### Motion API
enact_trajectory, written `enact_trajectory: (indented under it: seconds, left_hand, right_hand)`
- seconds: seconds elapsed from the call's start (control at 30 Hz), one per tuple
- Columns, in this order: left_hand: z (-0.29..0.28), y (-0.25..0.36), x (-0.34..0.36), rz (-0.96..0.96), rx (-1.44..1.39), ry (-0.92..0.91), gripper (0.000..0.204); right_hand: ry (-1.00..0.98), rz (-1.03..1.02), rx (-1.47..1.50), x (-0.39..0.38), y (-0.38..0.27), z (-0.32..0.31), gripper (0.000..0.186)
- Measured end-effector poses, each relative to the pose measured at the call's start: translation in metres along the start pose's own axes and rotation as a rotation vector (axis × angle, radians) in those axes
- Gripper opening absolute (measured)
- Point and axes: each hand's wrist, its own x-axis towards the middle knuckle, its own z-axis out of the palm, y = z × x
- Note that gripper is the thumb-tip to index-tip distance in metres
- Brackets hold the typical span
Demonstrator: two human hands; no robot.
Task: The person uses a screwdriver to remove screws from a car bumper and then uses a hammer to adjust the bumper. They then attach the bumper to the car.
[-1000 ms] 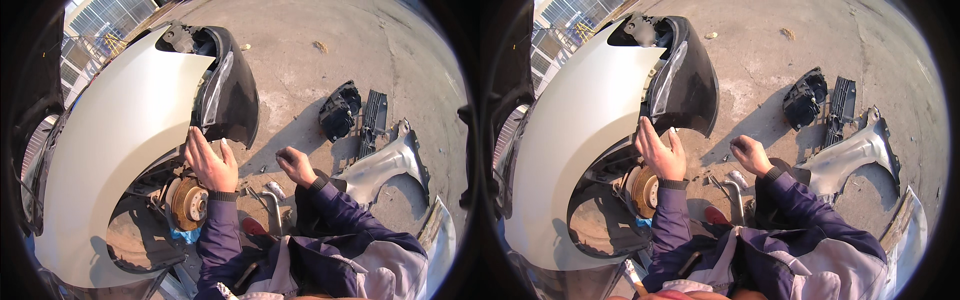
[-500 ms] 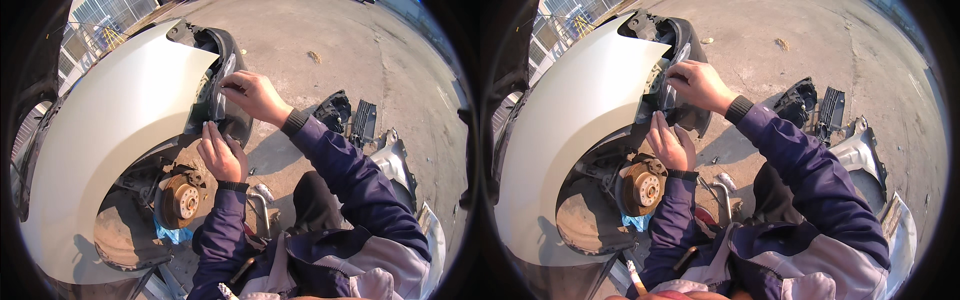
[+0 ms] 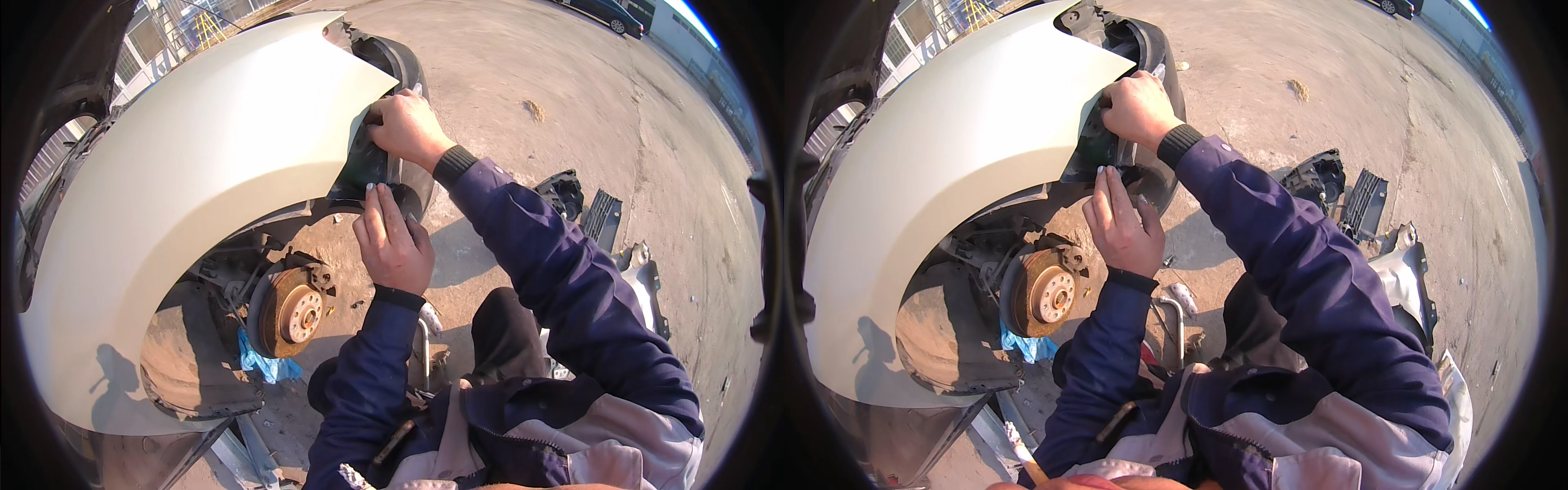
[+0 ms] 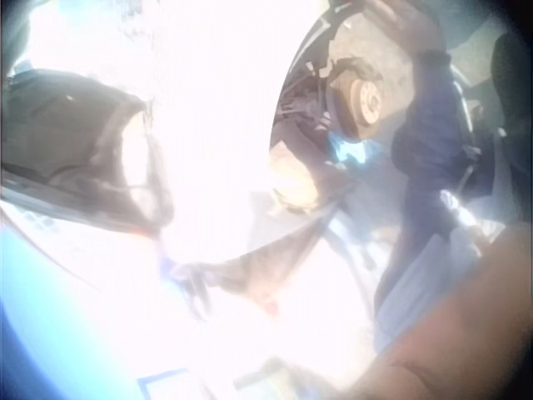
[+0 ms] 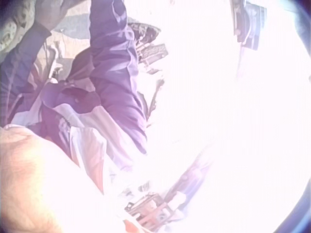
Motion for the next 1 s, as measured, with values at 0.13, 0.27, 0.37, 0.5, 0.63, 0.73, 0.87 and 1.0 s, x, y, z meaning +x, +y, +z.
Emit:
enact_trajectory:
  seconds: [0.13,0.27,0.37,0.5,0.63,0.73,0.87,1.0]
  left_hand:
    - [0.002,0.000,0.002,0.024,-0.009,0.039,0.067]
    - [0.001,0.002,0.002,0.037,-0.004,0.063,0.065]
    - [0.001,0.001,0.002,0.044,0.004,0.065,0.064]
    - [0.002,-0.001,0.002,0.050,-0.012,0.066,0.065]
    - [0.003,-0.003,0.001,0.052,-0.005,0.066,0.064]
    - [0.003,-0.003,0.001,0.056,-0.004,0.070,0.064]
    - [0.003,-0.005,0.000,0.045,-0.022,0.071,0.064]
    - [0.002,-0.007,-0.001,0.052,0.013,0.066,0.064]
  right_hand:
    - [0.018,0.022,0.047,0.007,0.006,0.000,0.025]
    - [-0.048,0.091,0.003,0.012,0.009,0.003,0.026]
    - [-0.116,0.202,0.067,0.020,0.010,0.003,0.024]
    - [-0.130,0.206,-0.050,0.026,0.012,0.006,0.028]
    - [-0.110,0.207,-0.040,0.025,0.013,0.010,0.029]
    - [-0.109,0.198,-0.023,0.025,0.015,0.012,0.030]
    - [-0.129,0.179,-0.032,0.025,0.016,0.015,0.033]
    - [-0.129,0.177,-0.073,0.024,0.017,0.019,0.034]
